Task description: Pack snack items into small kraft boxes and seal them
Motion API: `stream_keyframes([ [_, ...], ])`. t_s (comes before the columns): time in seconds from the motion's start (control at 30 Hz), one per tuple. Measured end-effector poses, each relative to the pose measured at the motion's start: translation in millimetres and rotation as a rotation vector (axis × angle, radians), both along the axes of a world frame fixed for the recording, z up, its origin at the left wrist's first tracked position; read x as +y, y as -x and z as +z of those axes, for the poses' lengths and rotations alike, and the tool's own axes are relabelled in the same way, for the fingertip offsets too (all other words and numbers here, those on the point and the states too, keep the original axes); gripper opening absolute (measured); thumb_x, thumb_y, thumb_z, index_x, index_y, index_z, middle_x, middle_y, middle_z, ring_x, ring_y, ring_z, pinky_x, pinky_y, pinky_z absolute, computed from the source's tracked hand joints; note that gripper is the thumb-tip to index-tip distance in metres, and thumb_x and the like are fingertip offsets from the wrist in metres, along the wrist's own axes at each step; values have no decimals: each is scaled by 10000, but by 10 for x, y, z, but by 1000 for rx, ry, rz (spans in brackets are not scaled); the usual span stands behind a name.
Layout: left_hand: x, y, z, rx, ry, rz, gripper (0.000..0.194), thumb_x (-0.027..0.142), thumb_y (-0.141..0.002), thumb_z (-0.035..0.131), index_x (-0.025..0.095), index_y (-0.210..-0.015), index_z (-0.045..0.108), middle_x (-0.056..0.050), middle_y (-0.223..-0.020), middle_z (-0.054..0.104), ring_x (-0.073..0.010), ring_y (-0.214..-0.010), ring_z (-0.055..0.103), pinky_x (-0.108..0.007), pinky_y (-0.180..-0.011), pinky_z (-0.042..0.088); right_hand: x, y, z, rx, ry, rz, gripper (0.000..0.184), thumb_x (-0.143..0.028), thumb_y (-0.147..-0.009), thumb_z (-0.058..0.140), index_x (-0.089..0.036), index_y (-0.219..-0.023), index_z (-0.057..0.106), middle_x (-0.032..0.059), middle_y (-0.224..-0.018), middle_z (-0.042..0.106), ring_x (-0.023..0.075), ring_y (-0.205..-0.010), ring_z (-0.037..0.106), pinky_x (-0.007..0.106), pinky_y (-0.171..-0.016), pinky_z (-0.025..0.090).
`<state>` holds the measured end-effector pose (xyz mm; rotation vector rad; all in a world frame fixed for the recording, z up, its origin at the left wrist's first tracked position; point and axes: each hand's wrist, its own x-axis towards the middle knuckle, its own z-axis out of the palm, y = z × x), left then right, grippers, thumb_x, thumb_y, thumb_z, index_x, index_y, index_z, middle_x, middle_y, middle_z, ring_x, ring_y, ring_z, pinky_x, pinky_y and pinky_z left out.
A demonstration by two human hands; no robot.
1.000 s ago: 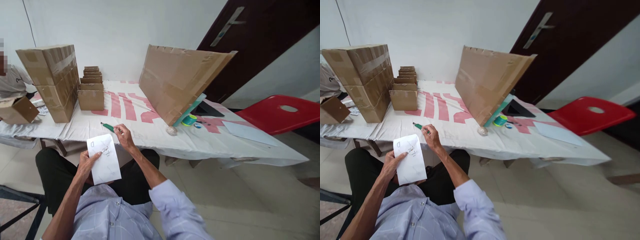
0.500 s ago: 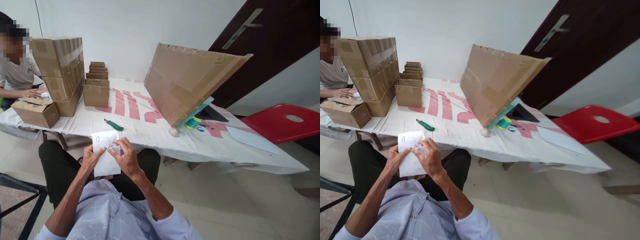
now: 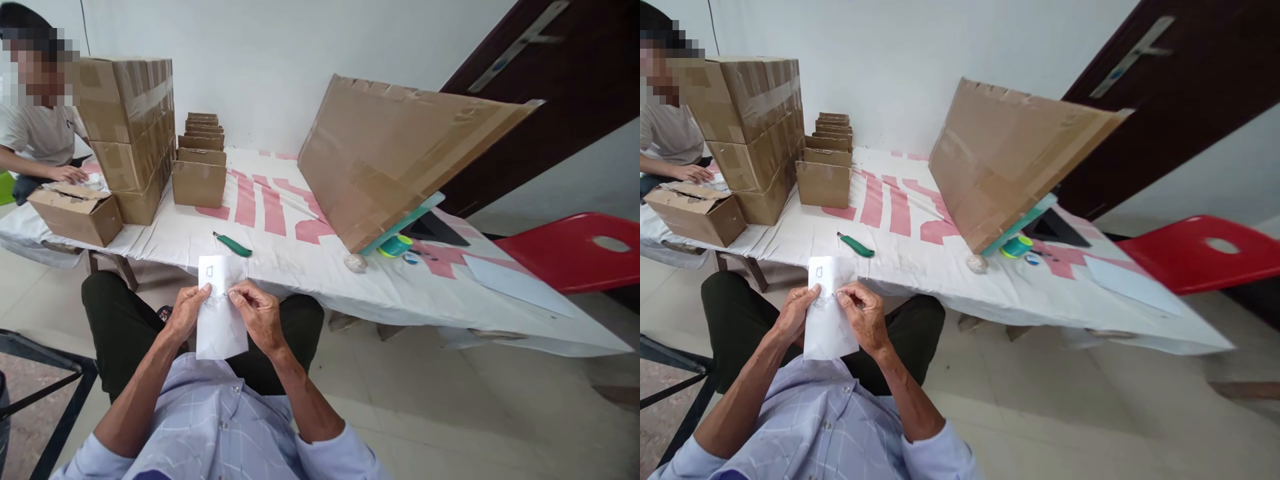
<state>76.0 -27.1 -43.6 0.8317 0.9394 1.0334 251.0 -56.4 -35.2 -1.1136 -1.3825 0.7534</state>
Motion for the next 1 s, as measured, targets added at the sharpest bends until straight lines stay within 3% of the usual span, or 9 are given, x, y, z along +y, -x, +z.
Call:
stream_keyframes([
  [0.13,54,65,33,1,-58,69,610,696,-608,907,132,-623,677,-36,-521,623,-147,-424,552,-287,-447,463,-92,-46,-17,8,-60,-74,214,-399,-954,660,-228,-837,710,15,-796,687,177,-733,617,308,-709,531],
  [0.33,30,62,112,-78,-97,16,609,683,-608,919,117,-613,694,-43,-550,643,-128,-424,540,-275,-406,489,-259,-76,-13,7,-120,-64,196,-364,-979,648,-234,-840,695,29,-823,691,187,-756,639,318,-710,548],
  [0.5,35,12,66,-52,-95,19,587,670,-625,914,134,-572,679,-47,-509,629,-133,-406,520,-287,-415,474,-405,-53,0,-70,-200,-92,142,-299,-977,649,-244,-863,714,33,-848,711,193,-799,667,338,-761,566],
  [0.83,44,32,57,1,-149,-6,595,698,-669,863,149,-519,690,-87,-507,656,-157,-380,523,-307,-428,418,-405,-40,-24,-57,-221,-144,135,-289,-972,651,-245,-853,697,31,-841,711,194,-788,674,323,-728,570],
  [1.0,44,33,58,25,-139,3,596,714,-648,864,162,-509,687,-96,-527,680,-165,-401,528,-318,-450,453,-429,3,-15,-84,-220,-168,154,-296,-987,631,-244,-855,691,30,-827,706,192,-780,674,318,-717,571],
])
